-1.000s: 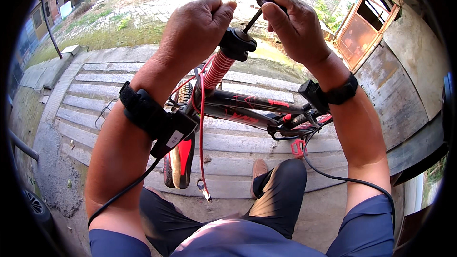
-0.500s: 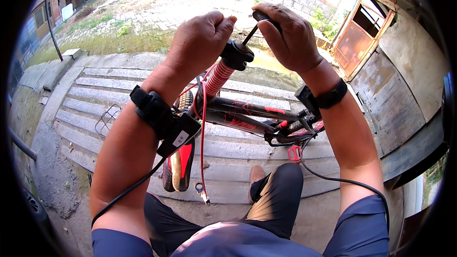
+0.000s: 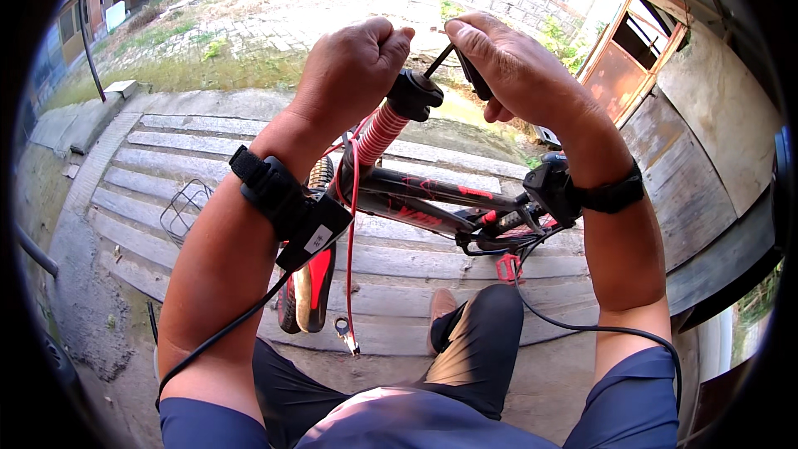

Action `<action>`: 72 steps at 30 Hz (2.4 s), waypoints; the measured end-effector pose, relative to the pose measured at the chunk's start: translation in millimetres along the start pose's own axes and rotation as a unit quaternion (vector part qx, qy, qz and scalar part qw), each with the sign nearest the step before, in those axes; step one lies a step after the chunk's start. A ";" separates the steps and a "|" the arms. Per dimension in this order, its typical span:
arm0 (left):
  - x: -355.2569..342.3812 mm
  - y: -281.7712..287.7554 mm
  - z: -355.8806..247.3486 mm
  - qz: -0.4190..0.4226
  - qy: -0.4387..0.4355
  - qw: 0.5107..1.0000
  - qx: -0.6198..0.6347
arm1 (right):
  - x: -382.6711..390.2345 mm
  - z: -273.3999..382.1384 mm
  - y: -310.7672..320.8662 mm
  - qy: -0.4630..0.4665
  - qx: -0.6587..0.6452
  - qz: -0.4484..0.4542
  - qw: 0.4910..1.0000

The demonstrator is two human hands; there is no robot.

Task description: The person is sitting on concrete steps outdoors, disassembling the front suspension fork of a bicycle. They use a screwdriver to loosen the stem bolts, remove the stem, and then pull out the red suspension spring from the fork tube.

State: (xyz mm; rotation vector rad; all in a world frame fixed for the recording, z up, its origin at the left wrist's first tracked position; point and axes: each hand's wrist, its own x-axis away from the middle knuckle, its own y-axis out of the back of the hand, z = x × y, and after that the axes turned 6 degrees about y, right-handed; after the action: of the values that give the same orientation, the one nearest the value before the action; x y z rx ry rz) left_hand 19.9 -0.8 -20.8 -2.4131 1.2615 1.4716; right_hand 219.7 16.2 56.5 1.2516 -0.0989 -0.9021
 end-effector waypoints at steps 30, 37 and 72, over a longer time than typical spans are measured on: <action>1.9 0.7 -5.1 -0.004 0.000 1.000 0.000 | -2.7 -12.7 0.6 -0.098 -0.324 0.033 0.941; 2.7 -0.3 -1.2 -0.010 -0.007 1.000 0.003 | -24.4 -30.5 8.9 -0.042 -0.351 0.098 0.930; 4.2 -1.2 0.3 -0.006 0.035 0.999 0.029 | -50.4 3.4 8.0 -0.133 -0.148 0.135 0.971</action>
State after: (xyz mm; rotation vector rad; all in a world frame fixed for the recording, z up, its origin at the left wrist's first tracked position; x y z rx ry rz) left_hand 21.4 -2.5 -24.6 -2.4505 1.2819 1.3402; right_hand 188.7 45.8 84.5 0.8129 -0.3286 -0.8084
